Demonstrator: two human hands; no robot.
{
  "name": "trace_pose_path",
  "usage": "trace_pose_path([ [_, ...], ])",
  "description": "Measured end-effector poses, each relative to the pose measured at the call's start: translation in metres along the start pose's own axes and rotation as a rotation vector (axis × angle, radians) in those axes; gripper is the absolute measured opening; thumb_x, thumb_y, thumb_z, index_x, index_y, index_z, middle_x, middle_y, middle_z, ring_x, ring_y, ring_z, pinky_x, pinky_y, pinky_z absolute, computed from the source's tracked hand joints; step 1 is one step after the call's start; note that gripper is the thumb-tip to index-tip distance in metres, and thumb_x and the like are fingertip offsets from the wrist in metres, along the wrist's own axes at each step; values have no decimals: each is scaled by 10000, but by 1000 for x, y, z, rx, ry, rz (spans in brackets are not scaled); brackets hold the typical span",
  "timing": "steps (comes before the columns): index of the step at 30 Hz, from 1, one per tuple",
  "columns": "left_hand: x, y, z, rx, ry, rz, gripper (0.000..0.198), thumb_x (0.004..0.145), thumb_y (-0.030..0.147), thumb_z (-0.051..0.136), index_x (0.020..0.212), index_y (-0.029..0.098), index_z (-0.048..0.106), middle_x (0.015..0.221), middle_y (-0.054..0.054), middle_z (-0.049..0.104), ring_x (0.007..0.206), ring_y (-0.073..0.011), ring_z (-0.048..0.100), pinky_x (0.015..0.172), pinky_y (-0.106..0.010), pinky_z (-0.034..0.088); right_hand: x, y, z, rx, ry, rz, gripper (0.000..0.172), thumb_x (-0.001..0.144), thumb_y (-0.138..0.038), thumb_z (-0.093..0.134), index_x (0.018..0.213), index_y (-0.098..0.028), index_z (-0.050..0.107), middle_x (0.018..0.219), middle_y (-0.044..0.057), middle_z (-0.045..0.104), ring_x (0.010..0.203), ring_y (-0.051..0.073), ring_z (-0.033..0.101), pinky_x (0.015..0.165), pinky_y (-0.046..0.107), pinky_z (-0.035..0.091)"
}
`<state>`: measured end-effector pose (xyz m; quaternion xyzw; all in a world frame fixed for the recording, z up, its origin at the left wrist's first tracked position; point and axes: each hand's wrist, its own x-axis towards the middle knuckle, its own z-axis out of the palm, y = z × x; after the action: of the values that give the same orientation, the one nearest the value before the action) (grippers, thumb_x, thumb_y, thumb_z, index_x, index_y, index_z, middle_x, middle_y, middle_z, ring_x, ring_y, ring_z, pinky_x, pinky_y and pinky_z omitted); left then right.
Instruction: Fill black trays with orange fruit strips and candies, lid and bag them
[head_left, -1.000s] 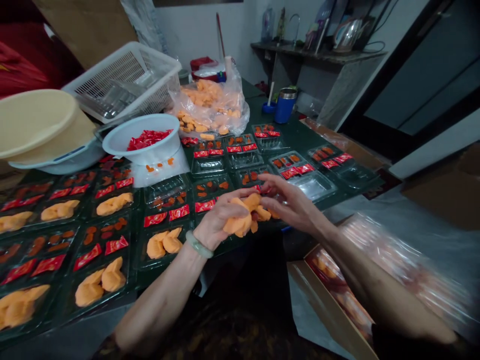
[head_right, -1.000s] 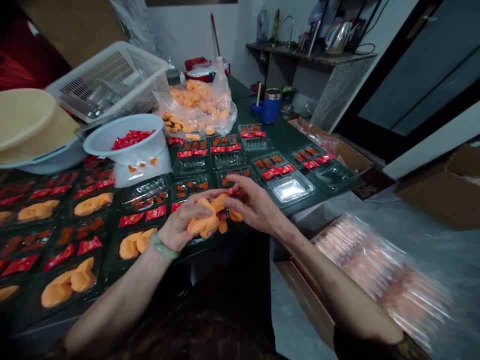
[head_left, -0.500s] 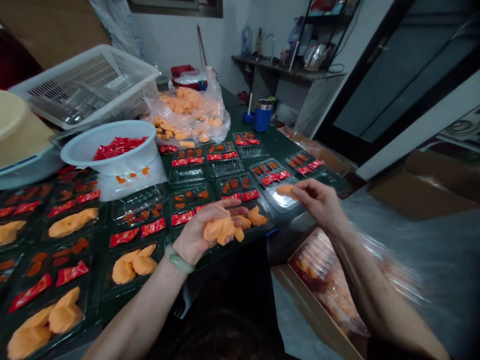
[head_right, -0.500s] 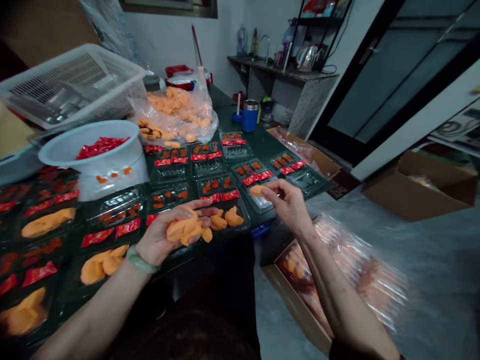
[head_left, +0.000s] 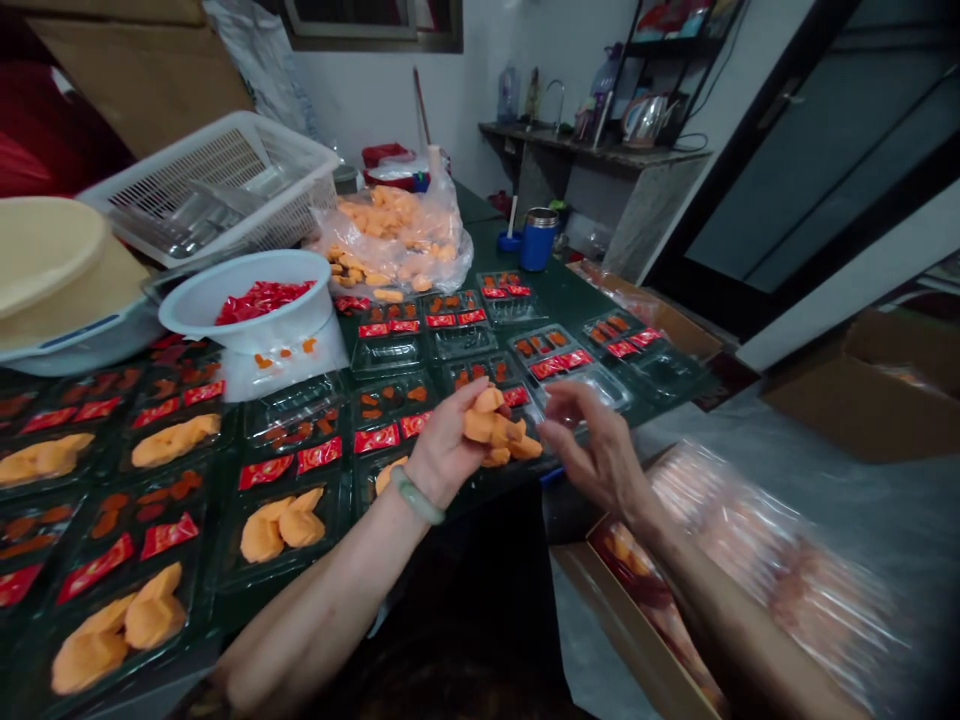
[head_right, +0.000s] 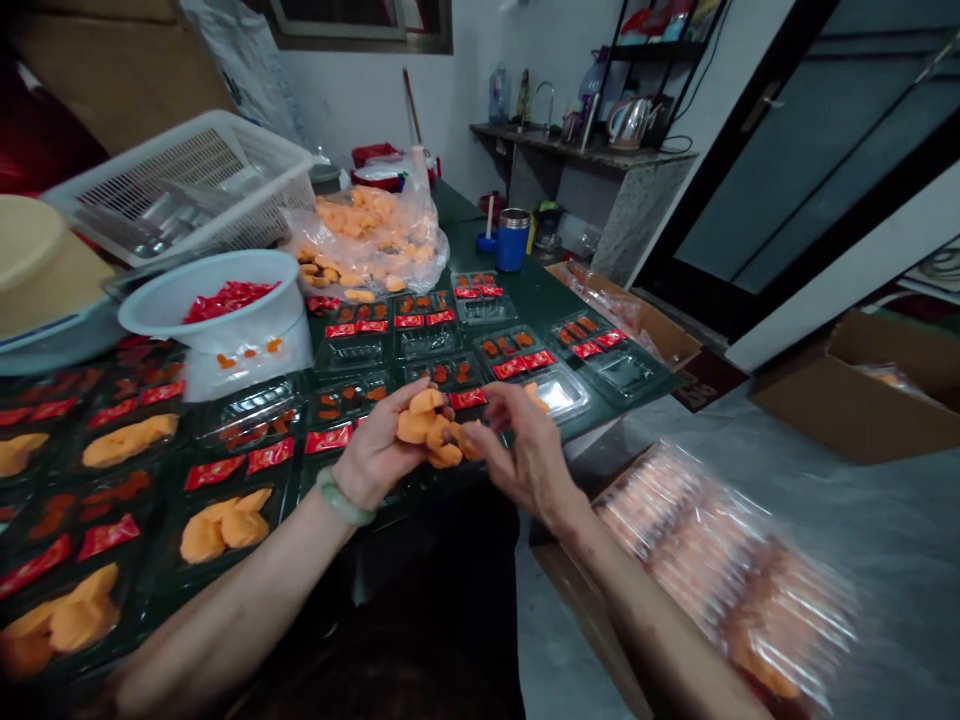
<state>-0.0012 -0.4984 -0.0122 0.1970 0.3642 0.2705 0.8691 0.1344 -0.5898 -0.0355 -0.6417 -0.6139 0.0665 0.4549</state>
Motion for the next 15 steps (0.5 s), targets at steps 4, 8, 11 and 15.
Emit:
trace_pose_path([
  [4,4,-18,10,167,-1,262,165,751,247,664,695,133,560,582,11,562,490,-83,538,487,-187,434,4,-24,13,202,-101,169,362,795,-432,608,1046,-181,535,704,-8,546,598,134,495,552,262,392],
  [8,0,-23,10,254,-77,299,237,696,295,725,805,126,599,644,-8,605,527,-99,568,498,-204,460,11,-13,9,543,-123,315,289,803,-412,569,966,-174,576,666,-21,547,548,108,476,498,235,379],
  [11,-1,-17,6,237,-95,154,166,716,223,695,806,114,609,643,-18,606,528,-111,572,480,-212,469,14,2,-13,589,-17,355,244,763,-334,596,956,-186,580,724,-15,589,593,109,510,518,224,396],
  [15,0,-9,-2,138,30,74,45,771,121,599,741,91,615,672,-42,614,579,-117,597,533,-217,497,27,41,-55,379,102,403,203,642,-185,587,840,-184,543,673,-35,569,564,99,491,496,202,360],
])
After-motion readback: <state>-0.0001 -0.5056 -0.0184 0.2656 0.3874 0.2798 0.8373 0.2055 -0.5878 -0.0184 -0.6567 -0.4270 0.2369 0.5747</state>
